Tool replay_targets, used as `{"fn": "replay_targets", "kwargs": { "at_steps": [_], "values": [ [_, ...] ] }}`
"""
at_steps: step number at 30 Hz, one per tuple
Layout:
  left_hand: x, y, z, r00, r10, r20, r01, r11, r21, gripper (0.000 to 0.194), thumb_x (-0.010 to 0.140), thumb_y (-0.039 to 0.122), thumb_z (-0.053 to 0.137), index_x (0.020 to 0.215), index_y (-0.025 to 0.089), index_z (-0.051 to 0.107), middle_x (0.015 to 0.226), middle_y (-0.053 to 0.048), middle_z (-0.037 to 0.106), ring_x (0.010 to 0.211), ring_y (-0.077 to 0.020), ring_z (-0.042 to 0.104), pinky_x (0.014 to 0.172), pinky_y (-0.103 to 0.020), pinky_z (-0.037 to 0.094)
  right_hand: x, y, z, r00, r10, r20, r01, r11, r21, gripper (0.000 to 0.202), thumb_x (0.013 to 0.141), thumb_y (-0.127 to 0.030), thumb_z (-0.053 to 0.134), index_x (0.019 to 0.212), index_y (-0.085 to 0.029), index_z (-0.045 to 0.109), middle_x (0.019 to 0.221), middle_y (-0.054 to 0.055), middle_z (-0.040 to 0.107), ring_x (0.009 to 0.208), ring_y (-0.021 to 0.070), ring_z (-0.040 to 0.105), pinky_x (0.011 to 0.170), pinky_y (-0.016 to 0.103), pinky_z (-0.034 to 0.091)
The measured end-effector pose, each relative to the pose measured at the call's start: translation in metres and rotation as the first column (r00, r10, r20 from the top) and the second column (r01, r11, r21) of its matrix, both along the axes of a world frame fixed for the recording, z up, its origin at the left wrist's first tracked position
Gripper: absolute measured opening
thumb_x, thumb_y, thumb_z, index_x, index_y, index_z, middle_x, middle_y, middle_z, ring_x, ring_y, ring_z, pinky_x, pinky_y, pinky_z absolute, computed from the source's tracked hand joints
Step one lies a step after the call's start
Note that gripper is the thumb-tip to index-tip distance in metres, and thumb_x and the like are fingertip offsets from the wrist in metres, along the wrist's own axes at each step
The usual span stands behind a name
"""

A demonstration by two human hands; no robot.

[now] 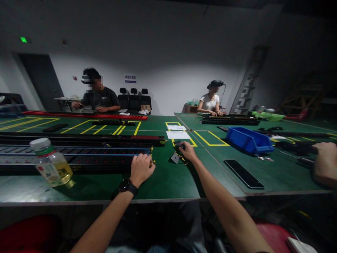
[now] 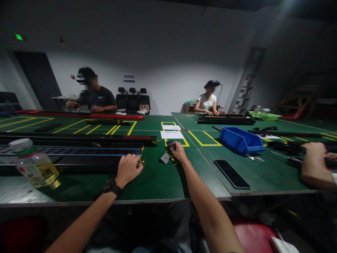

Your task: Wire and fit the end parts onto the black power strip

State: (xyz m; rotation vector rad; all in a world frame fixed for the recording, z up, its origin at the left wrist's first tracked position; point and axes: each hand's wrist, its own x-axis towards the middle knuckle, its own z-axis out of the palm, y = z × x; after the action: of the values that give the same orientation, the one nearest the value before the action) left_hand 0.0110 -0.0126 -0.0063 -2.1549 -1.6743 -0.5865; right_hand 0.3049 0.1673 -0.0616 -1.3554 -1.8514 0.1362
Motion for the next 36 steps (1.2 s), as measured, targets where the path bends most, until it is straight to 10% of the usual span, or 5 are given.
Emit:
{"fn": "replay_targets", "kwargs": {
  "at_steps": [36],
  "values": [
    [-0.001, 0.001, -0.001, 1.000, 0.005, -0.004, -0.005, 1.000, 0.010, 0.013, 0.090, 0.027, 0.057, 0.084, 0.021, 0.066, 0.091, -0.008, 0.071, 0.095, -0.0281, 0.061, 0.079, -0.043, 0.038, 0.014, -0.002, -0.014, 0.979, -0.199, 0.037, 0.201, 0.976, -0.085, 0.027, 0.085, -0.025, 0.073, 0.112, -0.023, 0.077, 0.109, 0.008, 0.069, 0.102, 0.0227, 0.063, 0.087, 0.031, 0.048]
  ]
}}
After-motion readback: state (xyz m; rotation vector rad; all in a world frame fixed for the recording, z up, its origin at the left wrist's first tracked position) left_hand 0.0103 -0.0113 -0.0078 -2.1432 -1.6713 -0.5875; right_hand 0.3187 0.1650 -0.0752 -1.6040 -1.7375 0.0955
